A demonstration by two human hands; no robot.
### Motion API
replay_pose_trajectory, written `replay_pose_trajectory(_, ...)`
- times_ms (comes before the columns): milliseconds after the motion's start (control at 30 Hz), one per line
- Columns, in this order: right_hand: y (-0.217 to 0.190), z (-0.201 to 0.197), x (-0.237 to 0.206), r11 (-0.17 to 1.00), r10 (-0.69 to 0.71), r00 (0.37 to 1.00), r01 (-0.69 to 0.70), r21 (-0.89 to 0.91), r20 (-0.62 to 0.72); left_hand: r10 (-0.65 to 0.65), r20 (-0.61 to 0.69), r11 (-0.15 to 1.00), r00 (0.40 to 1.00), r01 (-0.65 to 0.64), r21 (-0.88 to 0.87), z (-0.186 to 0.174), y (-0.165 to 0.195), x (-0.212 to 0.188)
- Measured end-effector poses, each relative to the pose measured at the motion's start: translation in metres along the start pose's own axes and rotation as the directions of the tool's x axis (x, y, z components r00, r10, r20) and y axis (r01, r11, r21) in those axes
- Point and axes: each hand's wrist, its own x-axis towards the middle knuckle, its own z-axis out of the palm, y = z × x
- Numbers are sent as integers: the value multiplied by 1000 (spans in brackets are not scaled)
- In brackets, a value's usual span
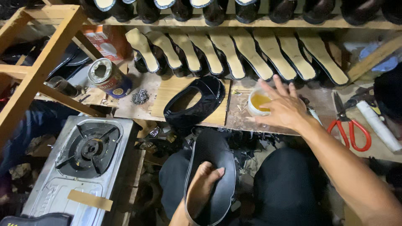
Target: The person repeatedly picks up a black shoe upper, applies a liquid from a small container to the inner edge, and presses the seam with fingers. The person handles multiple shoe uppers one at a time, turning them over and smoothing the edges. Finished shoes are visible on shelves in the background.
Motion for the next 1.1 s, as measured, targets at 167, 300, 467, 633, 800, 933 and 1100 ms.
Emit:
replay_pose_trajectory(167, 8, 17, -24, 982, -115, 938, 156, 102, -327, -58, 17, 998, 998, 58, -38, 3, 28, -19)
replay_pose_trajectory(300, -26, 27, -92, 716, -216, 928, 361, 597, -303, 95, 7, 991, 995, -95, 98, 11, 25, -16)
replay_pose_trajectory(467, -63, 41, -126, 700, -407, 762, 615, 363, -504, 114, 233, 990, 966, -89, -112, 17, 17, -7)
replay_pose_trajectory(633, -48, 55, -123, 783, -336, 758, 555, 283, -559, 58, 317, 998, 947, -50, -35, 24, 16, -10)
replay_pose_trajectory(800, -50, 77, -135, 561, -287, 873, 488, 669, -395, -41, 41, 996, 998, 44, -82, 29, 2, 2)
replay_pose_trajectory(933, -54, 83, -143, 423, -203, 967, 230, 876, -156, 146, 30, 989, 989, -146, -16, 22, -13, 24)
replay_pose_trajectory(1100, -61, 76, -139, 538, -146, 961, 277, 796, -235, 177, 331, 971, 927, -220, 95, 12, -17, 29)
